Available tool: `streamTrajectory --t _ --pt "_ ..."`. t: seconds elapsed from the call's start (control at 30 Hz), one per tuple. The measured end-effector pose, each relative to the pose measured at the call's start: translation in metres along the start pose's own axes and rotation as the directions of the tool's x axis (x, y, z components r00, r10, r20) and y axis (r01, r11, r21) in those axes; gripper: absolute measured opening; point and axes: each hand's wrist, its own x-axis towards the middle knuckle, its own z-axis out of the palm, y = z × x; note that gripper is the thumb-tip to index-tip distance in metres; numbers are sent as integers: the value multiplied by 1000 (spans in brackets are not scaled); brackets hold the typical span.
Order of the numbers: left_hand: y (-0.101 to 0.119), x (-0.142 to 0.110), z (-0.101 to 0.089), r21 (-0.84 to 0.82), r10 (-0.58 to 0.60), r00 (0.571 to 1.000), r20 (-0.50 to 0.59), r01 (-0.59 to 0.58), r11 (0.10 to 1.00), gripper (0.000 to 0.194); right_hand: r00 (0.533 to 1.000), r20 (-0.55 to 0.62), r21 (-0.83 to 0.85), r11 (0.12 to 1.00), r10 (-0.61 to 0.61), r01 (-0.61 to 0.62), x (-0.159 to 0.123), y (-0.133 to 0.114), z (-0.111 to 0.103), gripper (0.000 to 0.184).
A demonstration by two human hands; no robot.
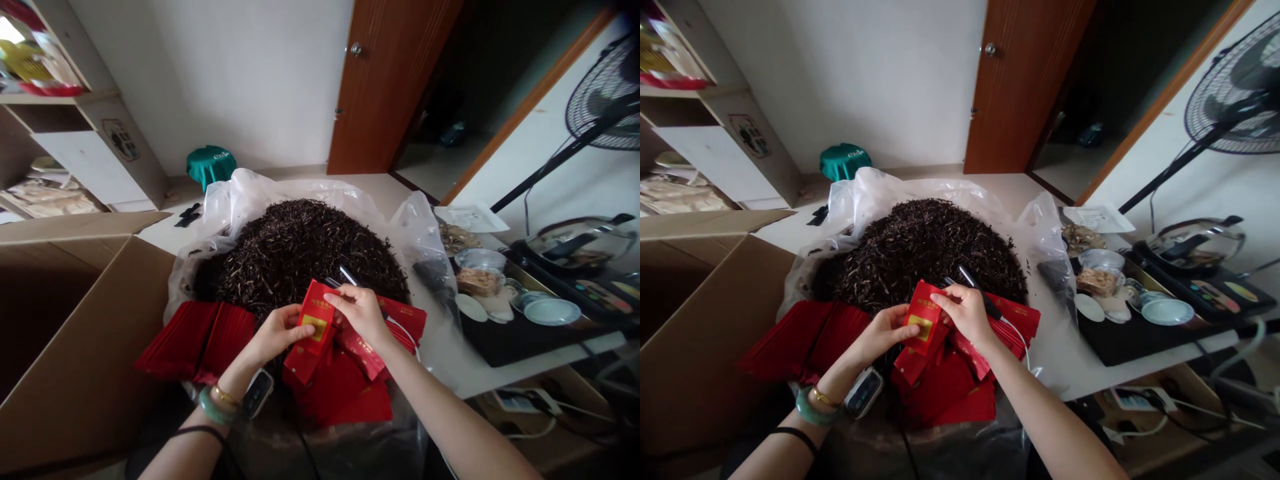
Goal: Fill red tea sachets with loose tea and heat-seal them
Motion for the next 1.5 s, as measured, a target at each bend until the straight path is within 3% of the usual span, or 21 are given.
streamTrajectory --t 0.2,0.37,0.57,0.67,0.8,0.9,0.97,1.03,1.13,1.2,1.3,1.4,1.5 --pt "2 -4 9 -95 35 987 -155 -50 994 50 991 123 -70 995 -56 64 -4 5 9 29" --pt "1 -3 8 -72 93 961 -259 -116 991 44 980 163 -182 972 -119 148 -4 9 13 29" --pt "-4 -1 4 -86 158 920 -359 -201 976 42 982 180 -178 980 -60 93 -5 9 18 34" --pt "-4 -3 7 -139 144 938 -315 -196 971 40 978 167 -181 971 -128 158 -5 9 21 35" --pt "-7 -6 14 -173 51 994 -102 -68 983 54 970 169 -225 951 -176 212 -5 9 22 31" --pt "-11 -6 14 -179 -28 998 -60 17 984 47 964 138 -304 917 -228 260 3 9 10 27" --pt "-13 -5 13 -209 -67 992 -110 43 977 48 959 62 -494 827 -277 270 11 11 -5 25" --pt "-12 -4 12 -233 -78 984 -162 39 972 50 952 19 -773 599 -307 209 19 16 -22 32" --pt "-10 -4 12 -249 -68 981 -184 20 968 51 990 15 -961 272 -142 54 26 25 -36 58" --pt "-9 -4 12 -248 -61 983 -174 16 969 53 1000 11 -982 190 -28 16 27 30 -37 62" --pt "-9 -4 13 -235 -57 985 -164 17 972 54 999 -11 -978 206 30 -17 29 33 -34 57" --pt "-10 -4 12 -237 -49 983 -176 6 971 51 998 -56 -959 279 -20 -48 31 27 -41 55" --pt "-10 -4 11 -242 -53 983 -173 10 970 48 992 -34 -863 504 -121 32 32 12 -56 53"
